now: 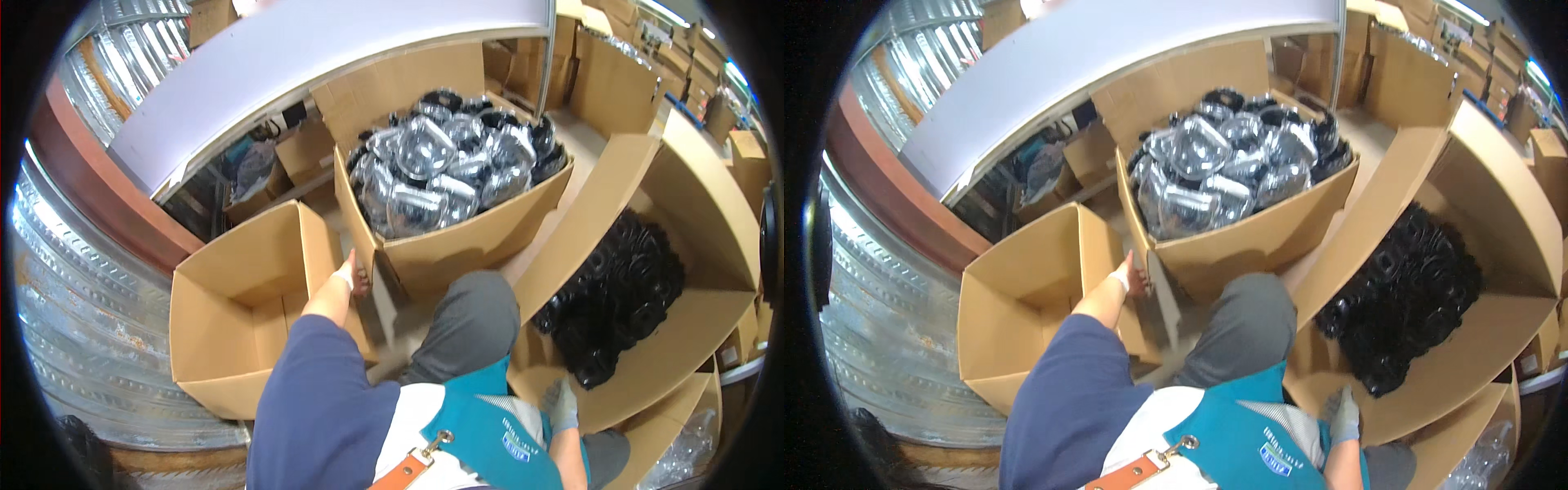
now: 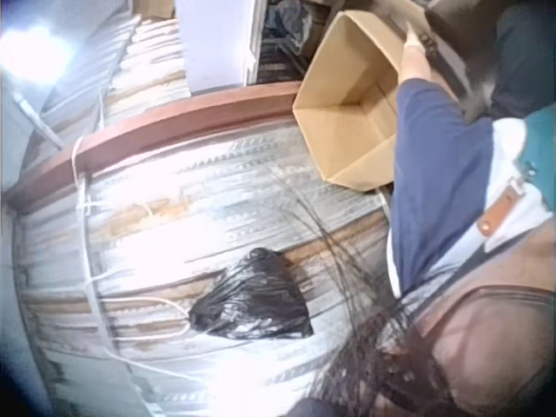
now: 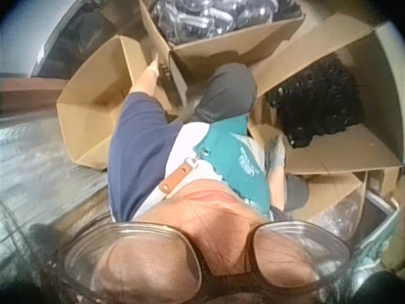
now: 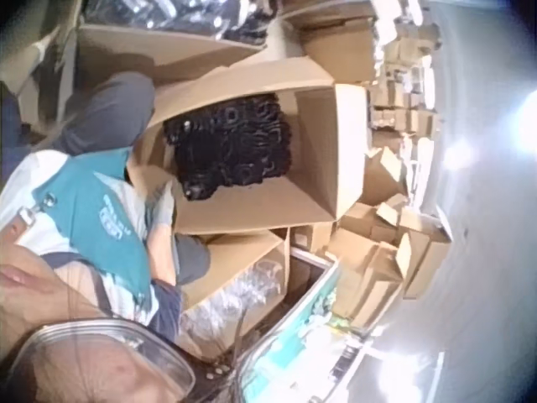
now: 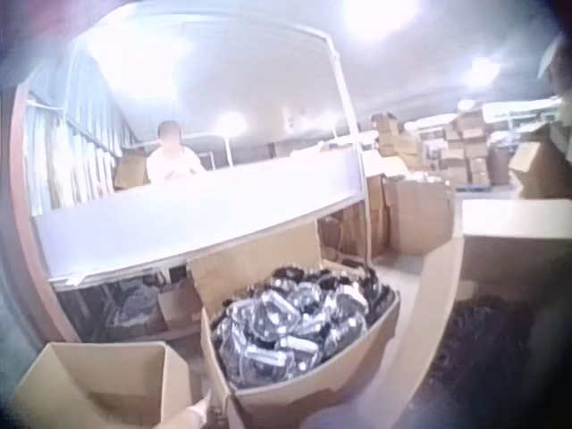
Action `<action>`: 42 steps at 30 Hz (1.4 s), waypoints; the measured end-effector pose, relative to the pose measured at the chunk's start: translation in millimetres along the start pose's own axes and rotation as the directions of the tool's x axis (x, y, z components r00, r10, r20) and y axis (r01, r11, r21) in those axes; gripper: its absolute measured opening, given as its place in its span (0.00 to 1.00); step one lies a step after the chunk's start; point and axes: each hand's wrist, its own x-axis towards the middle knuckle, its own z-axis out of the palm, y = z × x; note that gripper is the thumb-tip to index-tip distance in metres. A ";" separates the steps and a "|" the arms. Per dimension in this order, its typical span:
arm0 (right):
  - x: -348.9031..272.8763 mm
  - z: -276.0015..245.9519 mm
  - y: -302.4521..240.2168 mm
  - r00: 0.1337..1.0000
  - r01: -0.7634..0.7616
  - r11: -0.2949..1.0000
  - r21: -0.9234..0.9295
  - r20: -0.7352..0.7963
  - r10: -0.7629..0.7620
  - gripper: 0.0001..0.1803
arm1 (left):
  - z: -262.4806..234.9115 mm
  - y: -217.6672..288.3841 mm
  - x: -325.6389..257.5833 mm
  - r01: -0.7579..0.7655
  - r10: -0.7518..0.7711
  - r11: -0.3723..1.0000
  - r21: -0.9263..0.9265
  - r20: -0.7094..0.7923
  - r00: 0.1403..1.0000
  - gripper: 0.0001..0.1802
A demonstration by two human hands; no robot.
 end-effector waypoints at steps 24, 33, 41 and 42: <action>-6.2 4.1 -10.7 0.999 0.030 0.988 -0.155 -0.007 -0.031 0.19 | -72.2 194.7 -255.5 -0.363 0.251 0.931 -0.027 0.771 0.585 0.29; -26.1 9.0 -14.2 0.991 0.131 0.959 -0.250 0.063 -0.119 0.23 | 122.6 136.5 -242.3 -0.822 0.817 0.568 0.036 0.100 0.568 0.28; -16.2 7.4 -12.8 0.963 0.270 0.955 -0.126 0.020 -0.270 0.22 | 106.0 87.9 -204.4 -0.705 0.677 0.562 -0.432 -0.249 0.693 0.35; -18.1 10.8 -15.7 0.960 0.278 0.954 -0.108 0.005 -0.280 0.23 | 107.7 83.6 -203.9 -0.703 0.675 0.564 -0.434 -0.249 0.695 0.35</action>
